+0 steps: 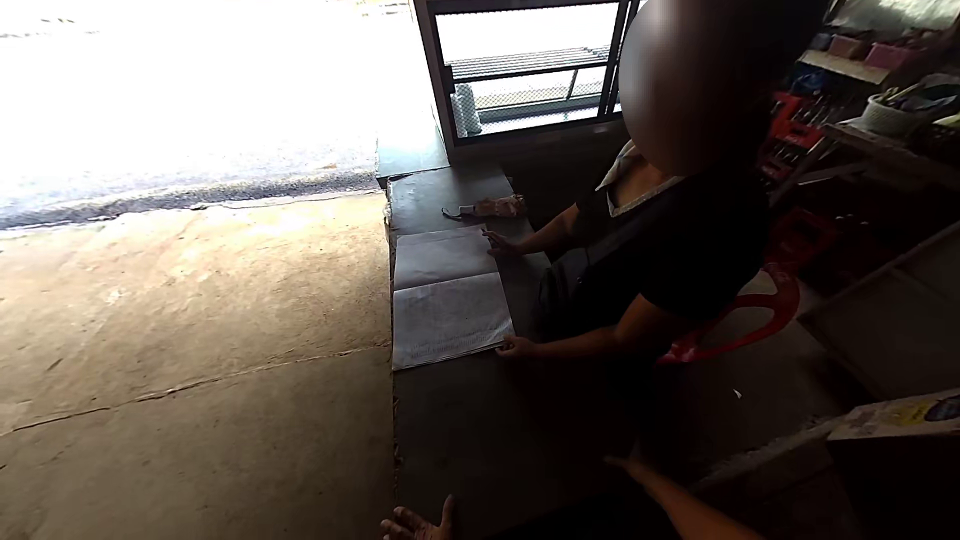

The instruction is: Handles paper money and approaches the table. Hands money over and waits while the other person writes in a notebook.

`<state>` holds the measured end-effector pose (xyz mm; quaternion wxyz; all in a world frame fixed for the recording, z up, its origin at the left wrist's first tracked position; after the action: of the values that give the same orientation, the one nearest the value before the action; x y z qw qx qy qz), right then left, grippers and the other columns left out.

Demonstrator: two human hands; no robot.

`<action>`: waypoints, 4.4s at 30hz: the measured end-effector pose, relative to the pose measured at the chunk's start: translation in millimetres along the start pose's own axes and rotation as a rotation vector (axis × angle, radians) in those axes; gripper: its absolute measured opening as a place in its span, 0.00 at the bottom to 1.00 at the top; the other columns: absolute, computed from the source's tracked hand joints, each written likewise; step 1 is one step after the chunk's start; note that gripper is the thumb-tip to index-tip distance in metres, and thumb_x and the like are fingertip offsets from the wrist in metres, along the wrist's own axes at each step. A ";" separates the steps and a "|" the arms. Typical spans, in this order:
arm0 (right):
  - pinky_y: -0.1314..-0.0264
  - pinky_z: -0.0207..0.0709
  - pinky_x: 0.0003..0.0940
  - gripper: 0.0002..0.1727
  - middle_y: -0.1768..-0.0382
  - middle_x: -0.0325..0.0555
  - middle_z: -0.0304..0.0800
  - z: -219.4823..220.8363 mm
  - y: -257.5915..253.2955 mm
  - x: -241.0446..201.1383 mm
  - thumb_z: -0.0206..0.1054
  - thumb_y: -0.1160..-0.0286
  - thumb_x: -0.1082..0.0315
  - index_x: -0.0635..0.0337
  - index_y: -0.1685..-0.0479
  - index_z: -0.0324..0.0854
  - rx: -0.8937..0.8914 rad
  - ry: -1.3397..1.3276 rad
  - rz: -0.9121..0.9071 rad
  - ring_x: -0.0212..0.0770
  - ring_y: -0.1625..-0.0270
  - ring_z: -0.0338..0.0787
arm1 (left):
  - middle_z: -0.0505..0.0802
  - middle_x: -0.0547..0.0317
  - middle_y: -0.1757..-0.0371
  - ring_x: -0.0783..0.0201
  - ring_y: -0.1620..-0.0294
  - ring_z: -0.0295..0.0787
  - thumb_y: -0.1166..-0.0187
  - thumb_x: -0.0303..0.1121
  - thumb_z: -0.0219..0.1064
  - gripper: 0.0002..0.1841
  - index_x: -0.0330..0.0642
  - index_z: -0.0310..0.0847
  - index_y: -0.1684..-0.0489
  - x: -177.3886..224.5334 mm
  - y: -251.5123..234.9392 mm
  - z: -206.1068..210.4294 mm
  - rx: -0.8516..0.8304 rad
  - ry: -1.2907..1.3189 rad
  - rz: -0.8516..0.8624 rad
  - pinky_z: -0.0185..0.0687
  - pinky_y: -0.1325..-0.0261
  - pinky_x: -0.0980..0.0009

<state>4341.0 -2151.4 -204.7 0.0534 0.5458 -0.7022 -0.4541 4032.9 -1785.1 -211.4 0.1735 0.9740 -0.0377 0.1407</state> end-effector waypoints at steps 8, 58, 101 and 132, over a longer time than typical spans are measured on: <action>0.11 0.55 0.62 0.73 0.09 0.72 0.46 -0.8 3.0 -1.6 0.89 0.46 0.50 0.52 0.03 0.32 -0.002 0.011 0.002 0.72 0.09 0.52 | 0.35 0.32 0.05 0.33 0.04 0.28 0.29 0.68 0.67 0.64 0.33 0.30 0.05 0.4 1.1 -1.0 -0.018 -0.011 0.009 0.28 0.14 0.28; 0.12 0.55 0.64 0.74 0.10 0.73 0.48 -0.8 2.2 0.4 0.89 0.46 0.53 0.54 0.03 0.31 0.017 0.005 -0.029 0.73 0.10 0.54 | 0.32 0.38 0.04 0.39 0.03 0.25 0.28 0.70 0.66 0.63 0.41 0.28 0.03 5.7 9.8 -10.3 -0.083 -0.043 -0.065 0.28 0.12 0.32; 0.16 0.64 0.54 0.40 0.23 0.65 0.78 -5.7 -13.7 -32.3 0.31 0.04 0.44 0.70 0.21 0.72 0.375 -0.003 0.189 0.57 0.17 0.76 | 0.91 0.41 0.33 0.42 0.29 0.87 0.06 0.44 0.32 0.31 0.37 0.81 0.29 -3.0 -31.1 -35.1 0.160 0.113 -0.519 0.75 0.32 0.38; 0.21 0.69 0.58 0.42 0.24 0.61 0.80 -1.6 -29.7 -19.6 0.25 0.06 0.42 0.64 0.23 0.76 0.375 0.141 0.332 0.57 0.19 0.78 | 0.92 0.42 0.36 0.44 0.32 0.89 0.06 0.43 0.32 0.31 0.38 0.83 0.31 -0.9 -30.4 -34.6 0.171 0.069 -0.542 0.78 0.33 0.40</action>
<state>4371.0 -2136.1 -216.2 0.0741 0.4537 -0.8487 -0.2617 4026.7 -1744.5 -190.5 0.1234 0.9542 0.2422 0.1248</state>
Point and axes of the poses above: each hand's wrist, its own y-axis away from the middle knuckle, its own z-axis out of the palm, x = y × z, the point moved 7 cm from there along -y, towards the middle knuckle
